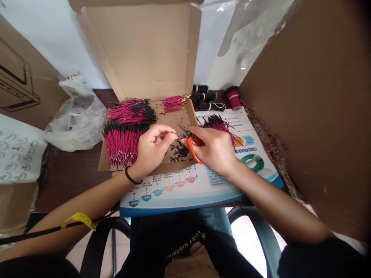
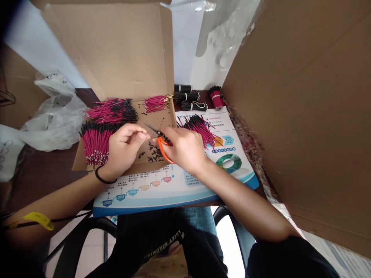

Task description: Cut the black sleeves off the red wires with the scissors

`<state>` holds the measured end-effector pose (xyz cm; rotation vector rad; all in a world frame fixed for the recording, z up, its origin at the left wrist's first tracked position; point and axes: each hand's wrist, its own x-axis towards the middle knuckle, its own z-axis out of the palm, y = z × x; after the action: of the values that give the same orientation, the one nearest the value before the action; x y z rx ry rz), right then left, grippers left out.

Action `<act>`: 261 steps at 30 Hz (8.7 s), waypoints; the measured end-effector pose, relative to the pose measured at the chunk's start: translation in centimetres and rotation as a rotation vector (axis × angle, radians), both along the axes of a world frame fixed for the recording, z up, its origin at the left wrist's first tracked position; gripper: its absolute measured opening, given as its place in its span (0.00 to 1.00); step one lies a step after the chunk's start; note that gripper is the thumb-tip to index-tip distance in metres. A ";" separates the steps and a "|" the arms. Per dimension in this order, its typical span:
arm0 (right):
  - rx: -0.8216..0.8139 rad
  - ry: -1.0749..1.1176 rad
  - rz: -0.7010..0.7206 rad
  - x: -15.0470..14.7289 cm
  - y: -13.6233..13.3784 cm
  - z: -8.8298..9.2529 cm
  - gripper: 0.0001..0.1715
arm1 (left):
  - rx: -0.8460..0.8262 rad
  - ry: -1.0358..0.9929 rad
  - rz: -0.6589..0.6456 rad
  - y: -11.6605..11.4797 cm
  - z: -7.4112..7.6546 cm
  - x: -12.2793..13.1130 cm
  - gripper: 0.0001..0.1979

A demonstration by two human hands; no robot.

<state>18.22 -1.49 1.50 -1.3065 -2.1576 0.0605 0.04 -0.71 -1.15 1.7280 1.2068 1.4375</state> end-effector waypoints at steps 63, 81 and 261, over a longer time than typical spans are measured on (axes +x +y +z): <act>-0.027 -0.039 0.005 0.3 0.0 0.1 0.21 | -0.163 -0.165 -0.112 0.0 0.1 0.3 0.11; -0.033 -0.057 0.036 0.3 0.0 0.5 0.21 | -0.042 0.063 -0.045 -0.4 0.9 0.3 0.09; -0.263 -0.447 -0.330 3.8 2.5 1.9 0.16 | 0.025 0.313 -0.120 1.5 2.9 -2.2 0.17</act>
<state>22.00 1.01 3.41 -1.9686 -2.3143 -0.0938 -2.17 0.76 1.77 2.0618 1.2209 1.1453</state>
